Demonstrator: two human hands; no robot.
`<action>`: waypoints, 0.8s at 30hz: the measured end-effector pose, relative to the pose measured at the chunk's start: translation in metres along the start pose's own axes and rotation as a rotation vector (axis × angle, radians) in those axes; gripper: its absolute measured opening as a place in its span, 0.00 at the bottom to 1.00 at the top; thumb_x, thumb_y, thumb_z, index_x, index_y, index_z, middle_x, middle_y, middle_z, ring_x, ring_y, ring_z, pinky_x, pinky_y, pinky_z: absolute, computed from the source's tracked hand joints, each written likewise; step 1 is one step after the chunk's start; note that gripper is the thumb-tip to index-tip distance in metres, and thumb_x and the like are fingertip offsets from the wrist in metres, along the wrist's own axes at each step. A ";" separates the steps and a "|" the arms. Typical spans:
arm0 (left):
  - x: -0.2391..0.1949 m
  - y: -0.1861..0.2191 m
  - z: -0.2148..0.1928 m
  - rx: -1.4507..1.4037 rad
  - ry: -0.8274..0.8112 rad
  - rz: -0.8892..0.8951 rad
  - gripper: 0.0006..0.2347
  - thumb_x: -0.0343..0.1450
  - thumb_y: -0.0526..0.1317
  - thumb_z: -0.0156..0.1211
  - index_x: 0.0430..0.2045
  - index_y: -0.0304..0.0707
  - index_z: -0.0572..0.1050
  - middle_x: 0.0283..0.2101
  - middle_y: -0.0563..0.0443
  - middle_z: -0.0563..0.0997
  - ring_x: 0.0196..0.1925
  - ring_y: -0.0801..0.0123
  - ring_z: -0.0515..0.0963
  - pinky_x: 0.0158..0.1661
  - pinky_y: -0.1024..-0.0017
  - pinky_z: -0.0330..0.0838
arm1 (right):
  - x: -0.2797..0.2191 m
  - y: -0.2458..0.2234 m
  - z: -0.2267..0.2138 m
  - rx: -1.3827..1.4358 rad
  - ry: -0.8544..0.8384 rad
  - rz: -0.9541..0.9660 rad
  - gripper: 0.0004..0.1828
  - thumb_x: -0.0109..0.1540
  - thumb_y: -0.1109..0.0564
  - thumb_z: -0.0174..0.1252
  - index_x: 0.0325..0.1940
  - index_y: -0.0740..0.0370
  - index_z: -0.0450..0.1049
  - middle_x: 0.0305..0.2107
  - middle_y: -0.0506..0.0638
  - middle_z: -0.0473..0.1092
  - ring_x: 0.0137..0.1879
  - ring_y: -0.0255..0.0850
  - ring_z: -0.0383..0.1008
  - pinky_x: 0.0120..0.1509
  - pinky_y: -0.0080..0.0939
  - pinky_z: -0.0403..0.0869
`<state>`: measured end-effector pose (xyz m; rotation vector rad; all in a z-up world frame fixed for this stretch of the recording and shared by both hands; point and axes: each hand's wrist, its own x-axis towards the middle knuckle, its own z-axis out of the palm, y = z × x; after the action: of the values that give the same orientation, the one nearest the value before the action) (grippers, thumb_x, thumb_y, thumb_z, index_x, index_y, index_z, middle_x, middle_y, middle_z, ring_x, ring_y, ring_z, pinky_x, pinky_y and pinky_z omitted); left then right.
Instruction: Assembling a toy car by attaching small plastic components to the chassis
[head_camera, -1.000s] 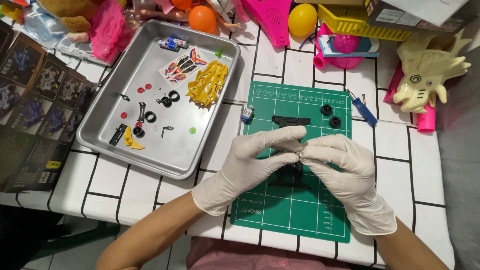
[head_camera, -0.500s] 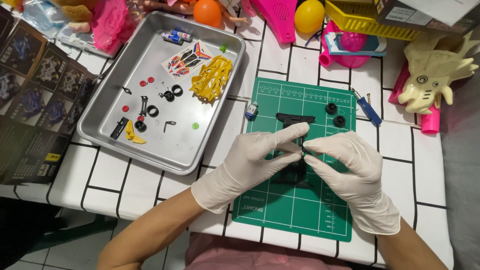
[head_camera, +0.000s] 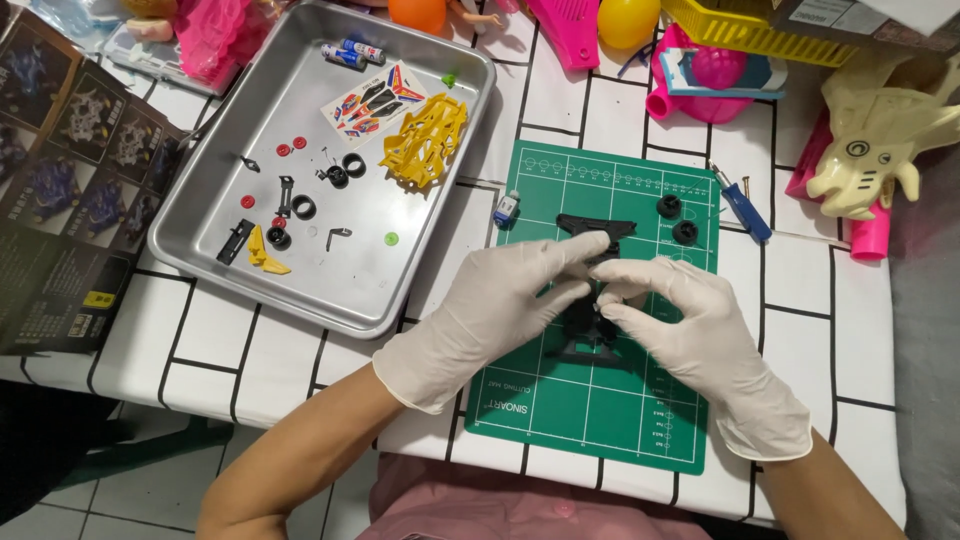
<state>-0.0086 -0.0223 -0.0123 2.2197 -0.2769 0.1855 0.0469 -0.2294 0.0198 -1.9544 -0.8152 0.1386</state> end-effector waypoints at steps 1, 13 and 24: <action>0.000 0.003 -0.004 -0.002 0.000 -0.002 0.22 0.73 0.36 0.63 0.63 0.51 0.70 0.39 0.56 0.86 0.46 0.66 0.86 0.49 0.65 0.79 | -0.001 0.000 0.001 0.000 -0.002 0.002 0.20 0.54 0.68 0.68 0.49 0.57 0.83 0.28 0.49 0.81 0.34 0.42 0.77 0.49 0.49 0.74; 0.005 0.028 -0.037 0.049 -0.472 -0.325 0.44 0.58 0.47 0.80 0.69 0.38 0.60 0.55 0.42 0.77 0.60 0.51 0.77 0.56 0.49 0.73 | -0.004 0.012 0.014 -0.120 -0.084 0.154 0.20 0.55 0.63 0.72 0.51 0.50 0.83 0.30 0.44 0.80 0.42 0.41 0.75 0.59 0.44 0.68; 0.001 0.027 -0.031 0.173 -0.448 -0.151 0.47 0.59 0.43 0.79 0.69 0.21 0.54 0.44 0.34 0.77 0.49 0.47 0.80 0.47 0.49 0.78 | -0.012 0.037 0.018 -0.478 -0.035 -0.238 0.18 0.59 0.61 0.70 0.52 0.50 0.82 0.29 0.38 0.77 0.37 0.40 0.71 0.50 0.40 0.67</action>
<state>-0.0158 -0.0146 0.0271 2.4259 -0.3435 -0.3885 0.0482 -0.2342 -0.0228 -2.2773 -1.1787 -0.1811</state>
